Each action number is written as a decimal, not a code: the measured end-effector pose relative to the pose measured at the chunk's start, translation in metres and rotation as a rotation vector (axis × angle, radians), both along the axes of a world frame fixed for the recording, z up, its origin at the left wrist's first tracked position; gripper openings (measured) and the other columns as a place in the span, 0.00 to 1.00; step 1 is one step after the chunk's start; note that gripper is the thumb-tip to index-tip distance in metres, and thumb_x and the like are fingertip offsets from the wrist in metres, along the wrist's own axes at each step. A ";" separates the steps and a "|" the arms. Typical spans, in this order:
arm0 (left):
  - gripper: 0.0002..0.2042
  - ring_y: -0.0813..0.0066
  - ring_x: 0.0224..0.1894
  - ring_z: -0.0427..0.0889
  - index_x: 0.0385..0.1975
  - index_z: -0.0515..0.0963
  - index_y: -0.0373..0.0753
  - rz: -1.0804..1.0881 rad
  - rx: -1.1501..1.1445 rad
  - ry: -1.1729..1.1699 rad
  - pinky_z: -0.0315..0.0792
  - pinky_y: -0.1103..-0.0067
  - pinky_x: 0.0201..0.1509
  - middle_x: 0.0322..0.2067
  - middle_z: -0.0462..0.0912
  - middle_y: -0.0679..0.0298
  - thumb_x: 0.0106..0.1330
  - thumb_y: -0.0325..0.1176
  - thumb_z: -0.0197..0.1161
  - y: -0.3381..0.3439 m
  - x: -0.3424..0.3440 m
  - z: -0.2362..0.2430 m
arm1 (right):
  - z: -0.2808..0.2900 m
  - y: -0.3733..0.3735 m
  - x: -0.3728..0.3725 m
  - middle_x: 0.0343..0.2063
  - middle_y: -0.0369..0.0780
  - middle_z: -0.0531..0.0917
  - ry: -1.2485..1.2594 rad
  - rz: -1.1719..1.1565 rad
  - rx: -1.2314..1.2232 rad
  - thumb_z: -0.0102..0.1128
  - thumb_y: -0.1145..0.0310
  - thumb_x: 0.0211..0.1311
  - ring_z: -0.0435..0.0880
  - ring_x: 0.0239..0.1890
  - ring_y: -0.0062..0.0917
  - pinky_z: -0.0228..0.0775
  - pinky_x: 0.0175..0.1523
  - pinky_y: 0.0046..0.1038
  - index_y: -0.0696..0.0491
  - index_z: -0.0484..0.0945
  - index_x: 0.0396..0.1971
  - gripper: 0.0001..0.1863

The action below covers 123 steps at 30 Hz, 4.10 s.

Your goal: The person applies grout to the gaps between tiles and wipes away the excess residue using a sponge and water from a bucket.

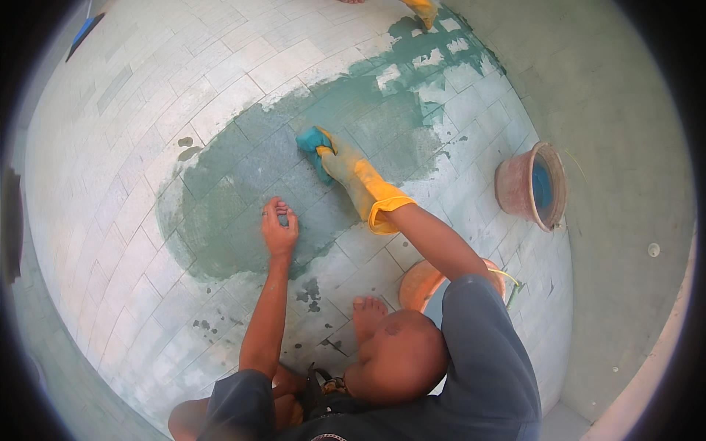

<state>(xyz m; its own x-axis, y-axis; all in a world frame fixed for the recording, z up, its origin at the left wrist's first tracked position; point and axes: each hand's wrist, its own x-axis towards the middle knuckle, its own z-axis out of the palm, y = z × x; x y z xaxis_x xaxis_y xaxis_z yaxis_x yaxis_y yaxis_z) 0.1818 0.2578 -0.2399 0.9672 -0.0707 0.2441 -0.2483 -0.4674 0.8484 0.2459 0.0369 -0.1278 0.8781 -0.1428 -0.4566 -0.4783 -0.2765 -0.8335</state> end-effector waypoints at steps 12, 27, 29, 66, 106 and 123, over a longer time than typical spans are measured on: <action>0.19 0.69 0.44 0.78 0.59 0.70 0.31 -0.260 -0.218 0.242 0.75 0.75 0.50 0.46 0.77 0.56 0.70 0.28 0.60 0.017 -0.009 0.011 | 0.173 -0.122 -0.330 0.44 0.44 0.84 -0.160 -0.627 0.639 0.54 0.55 0.71 0.83 0.34 0.19 0.73 0.29 0.18 0.50 0.72 0.62 0.25; 0.17 0.69 0.45 0.80 0.60 0.67 0.33 -0.278 -0.511 0.331 0.84 0.72 0.46 0.49 0.72 0.58 0.72 0.25 0.55 0.007 -0.023 0.067 | 0.053 -0.081 -0.437 0.40 0.43 0.88 0.329 -0.556 -0.383 0.54 0.75 0.59 0.86 0.41 0.32 0.76 0.50 0.30 0.51 0.82 0.51 0.19; 0.17 0.68 0.45 0.80 0.60 0.66 0.33 -0.271 -0.529 0.352 0.84 0.72 0.45 0.49 0.72 0.58 0.73 0.25 0.54 0.003 -0.024 0.071 | 0.046 -0.083 -0.430 0.40 0.46 0.87 0.384 -0.502 -0.576 0.55 0.73 0.58 0.86 0.43 0.36 0.76 0.52 0.32 0.52 0.82 0.52 0.20; 0.13 0.77 0.35 0.80 0.55 0.71 0.33 -0.395 -0.348 0.580 0.80 0.80 0.38 0.37 0.78 0.63 0.74 0.28 0.56 0.011 -0.072 -0.002 | 0.087 -0.068 -0.419 0.24 0.37 0.81 0.093 -1.085 0.084 0.55 0.63 0.71 0.76 0.20 0.19 0.68 0.25 0.24 0.58 0.76 0.50 0.16; 0.11 0.73 0.41 0.80 0.52 0.74 0.34 -0.308 -0.412 0.583 0.83 0.77 0.39 0.43 0.77 0.61 0.76 0.31 0.54 -0.011 -0.066 0.053 | 0.138 -0.078 -0.436 0.27 0.39 0.84 -0.010 -1.029 0.136 0.52 0.67 0.66 0.81 0.29 0.20 0.72 0.34 0.22 0.57 0.81 0.35 0.10; 0.09 0.74 0.40 0.81 0.50 0.74 0.35 -0.308 -0.465 0.622 0.83 0.77 0.38 0.40 0.78 0.62 0.76 0.30 0.53 -0.022 -0.080 0.070 | 0.116 -0.066 -0.416 0.26 0.37 0.81 0.228 -0.899 -0.209 0.48 0.59 0.74 0.77 0.25 0.22 0.72 0.33 0.29 0.57 0.79 0.36 0.17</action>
<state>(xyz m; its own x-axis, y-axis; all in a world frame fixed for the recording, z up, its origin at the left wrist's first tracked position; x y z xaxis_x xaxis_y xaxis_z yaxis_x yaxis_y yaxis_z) 0.1016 0.2360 -0.1699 0.8890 -0.3778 -0.2586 0.2701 -0.0233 0.9625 -0.1699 -0.0289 -0.0119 0.2930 -0.8198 -0.4921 -0.7295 0.1410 -0.6693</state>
